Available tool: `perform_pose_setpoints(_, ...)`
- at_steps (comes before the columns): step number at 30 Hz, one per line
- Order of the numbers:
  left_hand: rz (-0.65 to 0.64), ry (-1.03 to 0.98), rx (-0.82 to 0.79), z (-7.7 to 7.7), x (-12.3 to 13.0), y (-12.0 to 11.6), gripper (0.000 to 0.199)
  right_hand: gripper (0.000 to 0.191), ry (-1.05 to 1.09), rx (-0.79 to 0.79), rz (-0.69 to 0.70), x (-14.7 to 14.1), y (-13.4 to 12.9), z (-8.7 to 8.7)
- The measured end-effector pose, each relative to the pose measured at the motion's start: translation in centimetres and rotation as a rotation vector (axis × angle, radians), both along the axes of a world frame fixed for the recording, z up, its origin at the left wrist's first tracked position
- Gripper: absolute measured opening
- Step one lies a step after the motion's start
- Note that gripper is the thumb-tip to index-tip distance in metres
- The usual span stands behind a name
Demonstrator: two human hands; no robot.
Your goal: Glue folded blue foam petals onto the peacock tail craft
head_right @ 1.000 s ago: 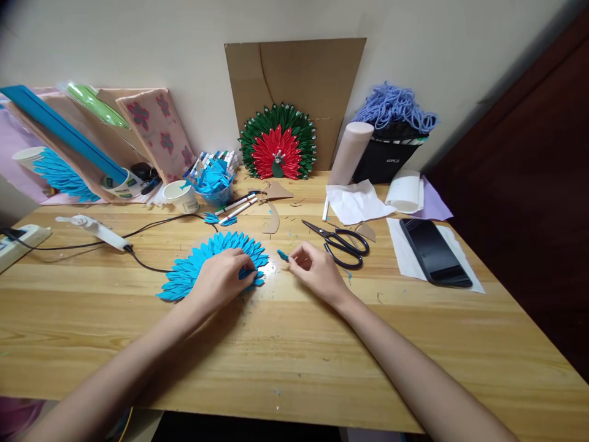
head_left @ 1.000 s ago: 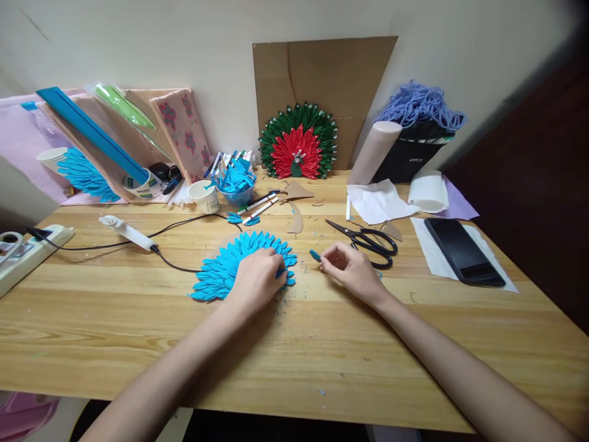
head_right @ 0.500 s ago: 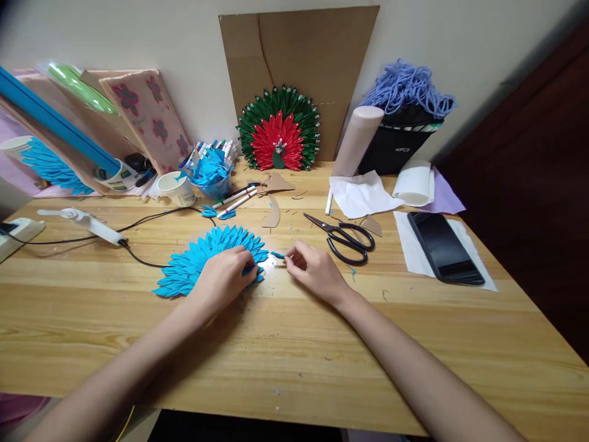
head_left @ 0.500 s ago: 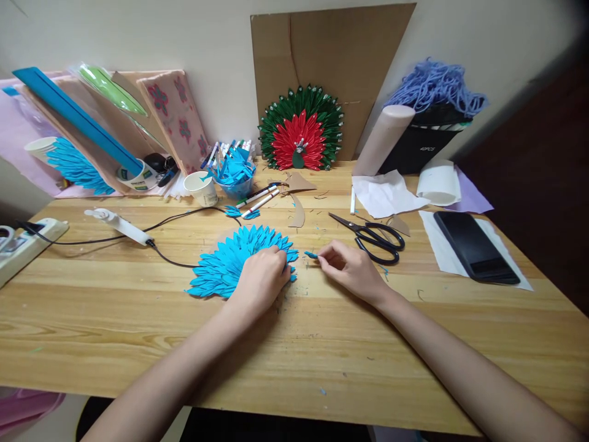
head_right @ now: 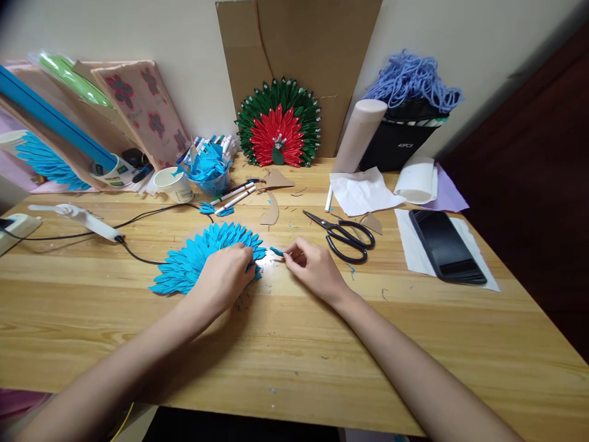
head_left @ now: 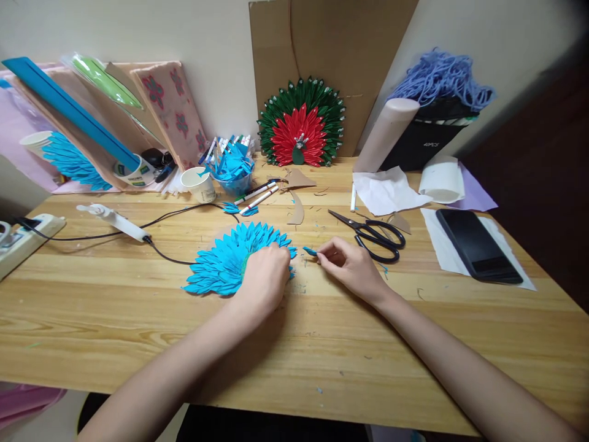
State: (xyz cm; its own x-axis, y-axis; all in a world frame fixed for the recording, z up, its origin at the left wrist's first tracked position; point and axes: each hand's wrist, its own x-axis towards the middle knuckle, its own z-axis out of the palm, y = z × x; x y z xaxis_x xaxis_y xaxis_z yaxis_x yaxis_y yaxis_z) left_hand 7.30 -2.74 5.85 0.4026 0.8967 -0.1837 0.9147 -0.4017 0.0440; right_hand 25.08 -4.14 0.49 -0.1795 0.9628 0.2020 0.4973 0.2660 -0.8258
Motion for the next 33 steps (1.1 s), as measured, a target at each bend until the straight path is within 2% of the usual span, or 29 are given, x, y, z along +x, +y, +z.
perform_pose_setpoints(12,-0.034,0.049,-0.03,0.4,0.2,0.3,0.021,0.004,0.038,-0.025,-0.011,0.0,-0.1,-0.2)
perform_pose_setpoints(17,0.001,0.041,-0.011,0.1,0.2,0.4,0.021,0.005,0.05,-0.011,0.001,0.0,-0.1,-0.4)
perform_pose_setpoints(24,0.067,-0.124,0.046,-0.8,-1.1,0.0,0.016,0.011,0.148,-0.034,-0.019,-0.3,-0.2,-0.6)
perform_pose_setpoints(28,0.067,-0.24,0.077,-1.2,-1.9,-0.1,0.013,0.014,0.148,0.042,-0.018,-0.4,0.0,-0.3)
perform_pose_setpoints(30,0.062,-0.29,0.075,-1.4,-2.2,-0.1,0.011,0.014,0.123,0.084,0.02,-0.5,0.3,0.2)
perform_pose_setpoints(33,0.056,-0.369,0.064,-1.6,-2.5,-0.1,0.01,0.013,0.085,0.132,0.157,-0.8,0.9,0.8)
